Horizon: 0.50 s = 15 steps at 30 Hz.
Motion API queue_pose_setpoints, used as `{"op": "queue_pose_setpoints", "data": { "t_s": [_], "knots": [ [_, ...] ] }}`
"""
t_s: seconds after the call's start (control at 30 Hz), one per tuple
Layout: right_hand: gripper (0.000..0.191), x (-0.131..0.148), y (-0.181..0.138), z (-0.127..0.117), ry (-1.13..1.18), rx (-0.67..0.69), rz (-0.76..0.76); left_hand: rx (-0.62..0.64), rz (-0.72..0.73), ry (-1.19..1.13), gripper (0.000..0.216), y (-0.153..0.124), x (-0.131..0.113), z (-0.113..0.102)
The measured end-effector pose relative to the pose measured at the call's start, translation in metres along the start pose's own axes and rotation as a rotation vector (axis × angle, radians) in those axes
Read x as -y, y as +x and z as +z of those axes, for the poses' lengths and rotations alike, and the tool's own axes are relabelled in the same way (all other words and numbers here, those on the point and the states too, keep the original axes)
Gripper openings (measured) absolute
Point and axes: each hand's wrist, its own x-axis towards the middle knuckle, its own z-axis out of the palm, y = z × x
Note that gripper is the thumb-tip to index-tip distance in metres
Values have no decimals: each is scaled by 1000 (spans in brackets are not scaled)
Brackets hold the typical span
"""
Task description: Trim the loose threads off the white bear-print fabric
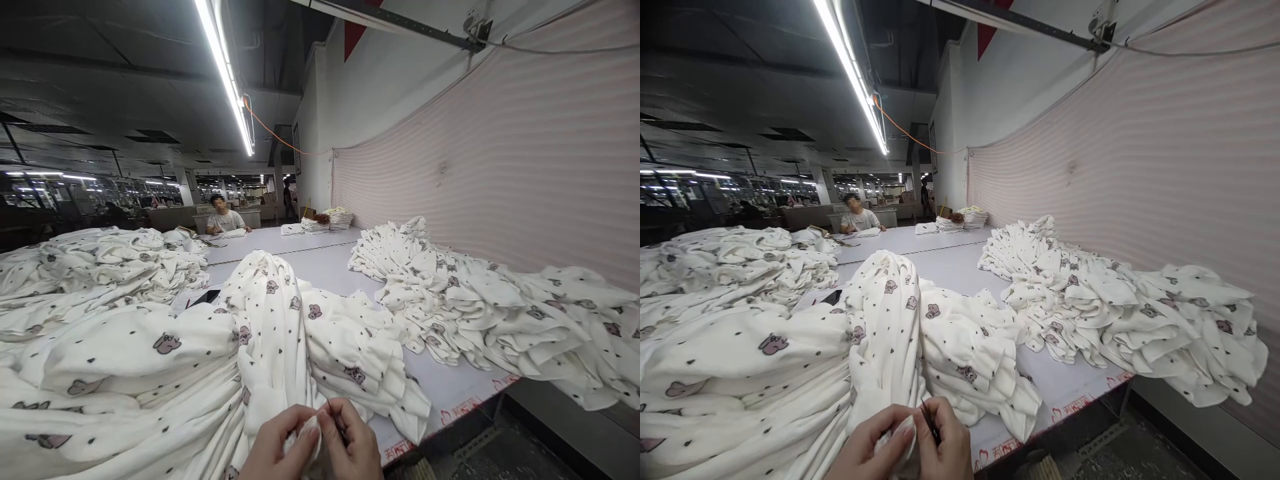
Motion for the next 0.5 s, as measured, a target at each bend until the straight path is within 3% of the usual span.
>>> {"op": "queue_pose_setpoints", "data": {
  "t_s": [0.13, 0.3, 0.5],
  "knots": [
    [21, 2, -2, -12, 37, 37, 32, -58, -27, -48, 41, 2, 0, -2],
    [21, 4, 1, -32, -78, 228, 1, -15, -37, -60, 44, 3, 6, -1],
    [20, 0, 9, -30, -109, 344, 57, 19, -38, 43, 39, 9, -5, 5]
  ]
}}
